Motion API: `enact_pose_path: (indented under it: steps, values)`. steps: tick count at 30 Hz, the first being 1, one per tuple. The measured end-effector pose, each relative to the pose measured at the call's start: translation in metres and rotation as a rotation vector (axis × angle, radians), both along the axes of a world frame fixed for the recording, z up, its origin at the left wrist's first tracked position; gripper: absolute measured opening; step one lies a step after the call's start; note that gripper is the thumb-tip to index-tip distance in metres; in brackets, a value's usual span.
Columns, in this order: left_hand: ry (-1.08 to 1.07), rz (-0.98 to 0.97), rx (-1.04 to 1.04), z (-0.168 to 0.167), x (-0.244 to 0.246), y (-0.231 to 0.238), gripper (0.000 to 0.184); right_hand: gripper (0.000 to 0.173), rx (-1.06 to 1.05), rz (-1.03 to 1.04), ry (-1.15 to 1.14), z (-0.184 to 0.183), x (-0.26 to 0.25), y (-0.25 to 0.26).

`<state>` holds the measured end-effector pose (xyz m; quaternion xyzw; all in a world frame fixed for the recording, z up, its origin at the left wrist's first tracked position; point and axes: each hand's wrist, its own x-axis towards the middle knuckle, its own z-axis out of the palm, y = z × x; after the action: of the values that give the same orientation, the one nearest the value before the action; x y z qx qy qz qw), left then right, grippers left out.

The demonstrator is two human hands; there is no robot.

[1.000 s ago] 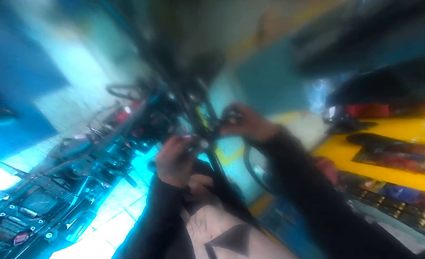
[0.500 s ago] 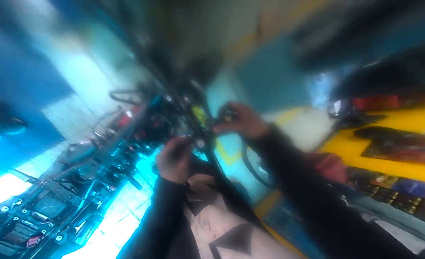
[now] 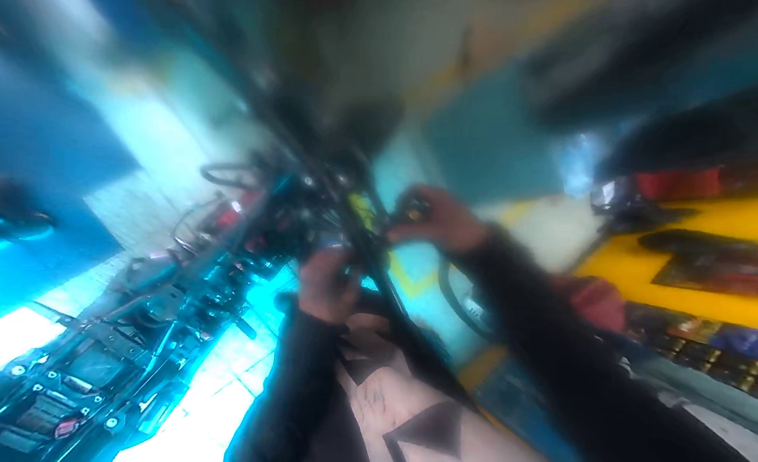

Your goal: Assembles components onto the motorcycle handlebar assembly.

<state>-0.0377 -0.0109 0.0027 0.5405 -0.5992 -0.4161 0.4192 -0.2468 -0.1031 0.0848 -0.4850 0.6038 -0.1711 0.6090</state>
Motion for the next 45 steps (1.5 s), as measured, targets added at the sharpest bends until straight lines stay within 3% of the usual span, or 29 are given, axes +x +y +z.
enact_pose_path:
  steps: [2,5,7,10,13,19,29,34,36,39,42,45]
  values:
    - [-0.048,-0.041,-0.168,-0.005,0.001,-0.008,0.022,0.043,-0.007,0.036,0.063,0.007,-0.002,0.005]
    - [-0.007,-0.175,-0.200,-0.005,0.014,-0.038,0.020,0.043,-0.014,0.055,0.111,0.002,0.004,0.000]
    - [0.205,-0.183,-0.184,-0.014,0.008,-0.042,0.016,0.043,-0.008,0.004,0.102,-0.001,0.000,0.001]
    - [0.751,-0.017,-0.107,-0.039,-0.020,-0.029,0.022,0.042,0.009,-0.081,0.048,-0.001,0.002,0.003]
    - [0.976,0.043,-0.042,-0.051,-0.033,-0.019,0.027,0.043,0.045,-0.085,0.037,-0.002,0.001,0.006]
    - [0.983,0.059,0.122,-0.043,-0.028,-0.015,0.039,0.043,0.054,-0.034,0.095,-0.001,0.004,0.000]
    - [0.958,0.136,0.277,-0.037,-0.020,-0.006,0.035,0.034,0.031,-0.024,0.166,0.006,0.010,0.009]
    - [1.042,0.107,0.401,-0.032,-0.011,-0.001,0.054,0.025,-0.009,0.006,0.248,0.009,0.020,0.008]
    - [1.061,0.089,0.434,-0.032,-0.005,0.002,0.052,0.025,0.001,0.021,0.236,0.008,0.013,0.006]
    - [1.064,0.070,0.480,-0.029,0.003,0.007,0.044,0.031,-0.006,0.048,0.288,0.009,0.012,0.004]
    - [1.064,0.082,0.513,-0.027,0.004,0.014,0.040,0.052,0.001,0.014,0.266,0.005,0.011,0.007]
    - [1.243,0.091,0.591,-0.031,0.001,0.021,0.039,0.057,0.038,-0.034,0.159,0.000,0.008,0.012]
